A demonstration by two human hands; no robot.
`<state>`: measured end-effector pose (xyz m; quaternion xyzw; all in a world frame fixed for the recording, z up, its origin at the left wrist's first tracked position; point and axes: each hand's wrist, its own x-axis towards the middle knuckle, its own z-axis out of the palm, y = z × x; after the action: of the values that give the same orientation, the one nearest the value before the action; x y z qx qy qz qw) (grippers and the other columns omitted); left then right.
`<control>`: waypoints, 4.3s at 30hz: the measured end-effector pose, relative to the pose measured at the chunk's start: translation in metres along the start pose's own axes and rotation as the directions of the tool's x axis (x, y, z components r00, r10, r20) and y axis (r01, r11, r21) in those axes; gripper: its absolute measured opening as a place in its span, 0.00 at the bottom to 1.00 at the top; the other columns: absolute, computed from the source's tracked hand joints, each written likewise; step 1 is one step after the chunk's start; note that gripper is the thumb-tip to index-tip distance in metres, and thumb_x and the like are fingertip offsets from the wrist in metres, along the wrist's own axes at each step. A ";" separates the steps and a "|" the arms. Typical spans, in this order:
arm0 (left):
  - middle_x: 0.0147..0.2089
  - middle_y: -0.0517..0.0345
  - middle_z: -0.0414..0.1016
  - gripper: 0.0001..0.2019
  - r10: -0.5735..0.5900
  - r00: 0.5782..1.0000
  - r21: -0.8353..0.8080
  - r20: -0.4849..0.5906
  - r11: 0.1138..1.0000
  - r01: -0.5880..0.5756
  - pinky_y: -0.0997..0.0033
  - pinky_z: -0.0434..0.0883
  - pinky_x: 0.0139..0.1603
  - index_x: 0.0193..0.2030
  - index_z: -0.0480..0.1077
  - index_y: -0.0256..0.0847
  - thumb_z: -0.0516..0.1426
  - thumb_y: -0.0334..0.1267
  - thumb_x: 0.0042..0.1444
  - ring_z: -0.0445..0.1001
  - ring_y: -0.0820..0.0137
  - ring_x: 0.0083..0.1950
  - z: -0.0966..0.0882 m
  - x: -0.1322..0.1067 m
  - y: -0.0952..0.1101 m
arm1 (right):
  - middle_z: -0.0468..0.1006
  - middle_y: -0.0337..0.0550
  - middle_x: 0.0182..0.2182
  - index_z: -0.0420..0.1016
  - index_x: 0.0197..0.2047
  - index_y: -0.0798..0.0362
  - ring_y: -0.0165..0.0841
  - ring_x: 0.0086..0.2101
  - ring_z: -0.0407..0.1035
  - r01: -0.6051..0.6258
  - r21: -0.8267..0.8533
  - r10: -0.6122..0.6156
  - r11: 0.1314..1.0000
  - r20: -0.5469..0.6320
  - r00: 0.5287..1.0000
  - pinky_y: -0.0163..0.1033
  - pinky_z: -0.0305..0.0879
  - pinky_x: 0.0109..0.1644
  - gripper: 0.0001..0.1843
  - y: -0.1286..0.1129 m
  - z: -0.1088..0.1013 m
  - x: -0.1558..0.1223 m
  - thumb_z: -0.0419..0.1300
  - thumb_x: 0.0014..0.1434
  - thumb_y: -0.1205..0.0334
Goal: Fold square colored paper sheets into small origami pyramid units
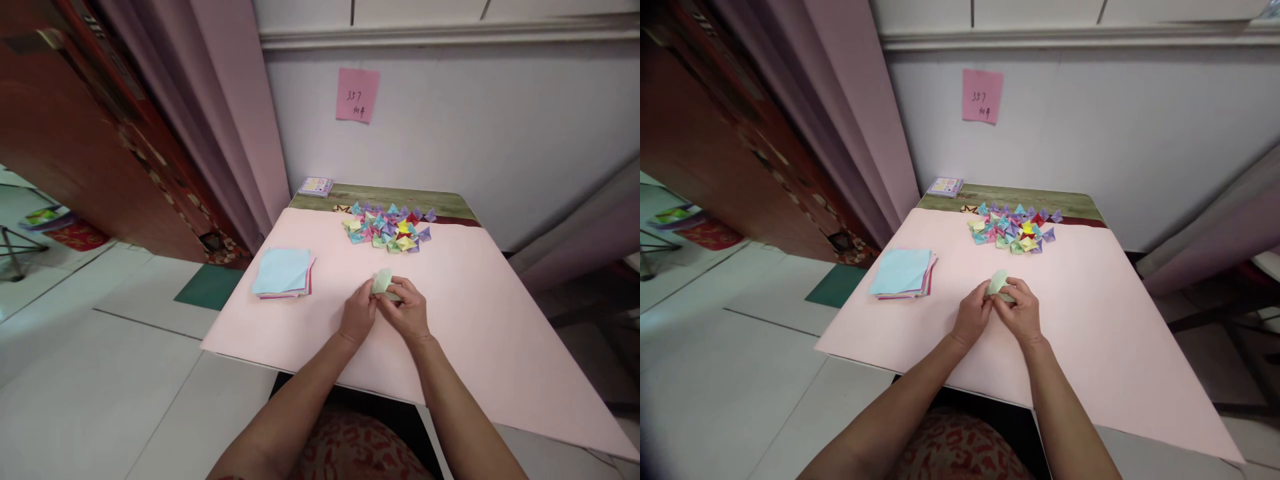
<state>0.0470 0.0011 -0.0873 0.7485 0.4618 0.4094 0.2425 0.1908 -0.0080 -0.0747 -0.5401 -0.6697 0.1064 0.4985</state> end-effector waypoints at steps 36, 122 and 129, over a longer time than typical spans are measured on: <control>0.29 0.55 0.78 0.18 -0.357 0.912 -0.764 0.204 0.524 0.376 0.70 0.72 0.32 0.36 0.76 0.32 0.66 0.48 0.48 0.73 0.72 0.28 -0.017 0.010 0.000 | 0.71 0.32 0.23 0.75 0.45 0.52 0.24 0.20 0.60 -0.514 0.640 0.465 0.571 0.264 0.845 0.31 0.59 0.23 0.22 0.002 0.003 0.005 0.71 0.49 0.53; 0.37 0.53 0.77 0.22 -0.272 0.917 -0.752 0.291 0.527 0.395 0.69 0.78 0.33 0.43 0.73 0.34 0.58 0.54 0.57 0.77 0.70 0.30 -0.017 0.007 -0.004 | 0.74 0.48 0.52 0.80 0.36 0.49 0.34 0.36 0.71 -0.173 0.180 0.178 0.968 -0.012 0.984 0.38 0.64 0.30 0.08 -0.006 0.008 0.000 0.66 0.53 0.56; 0.35 0.54 0.78 0.19 -0.311 0.920 -0.776 0.237 0.509 0.372 0.68 0.78 0.37 0.42 0.73 0.34 0.63 0.49 0.53 0.78 0.70 0.32 -0.016 0.009 -0.002 | 0.74 0.48 0.51 0.80 0.44 0.47 0.39 0.46 0.71 -0.130 0.109 0.141 0.986 -0.109 0.984 0.45 0.72 0.44 0.15 -0.005 0.007 0.000 0.66 0.54 0.52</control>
<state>0.0350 0.0096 -0.0762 0.4624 0.3536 0.4925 0.6470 0.1819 -0.0069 -0.0747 -0.5638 -0.5948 0.1421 0.5551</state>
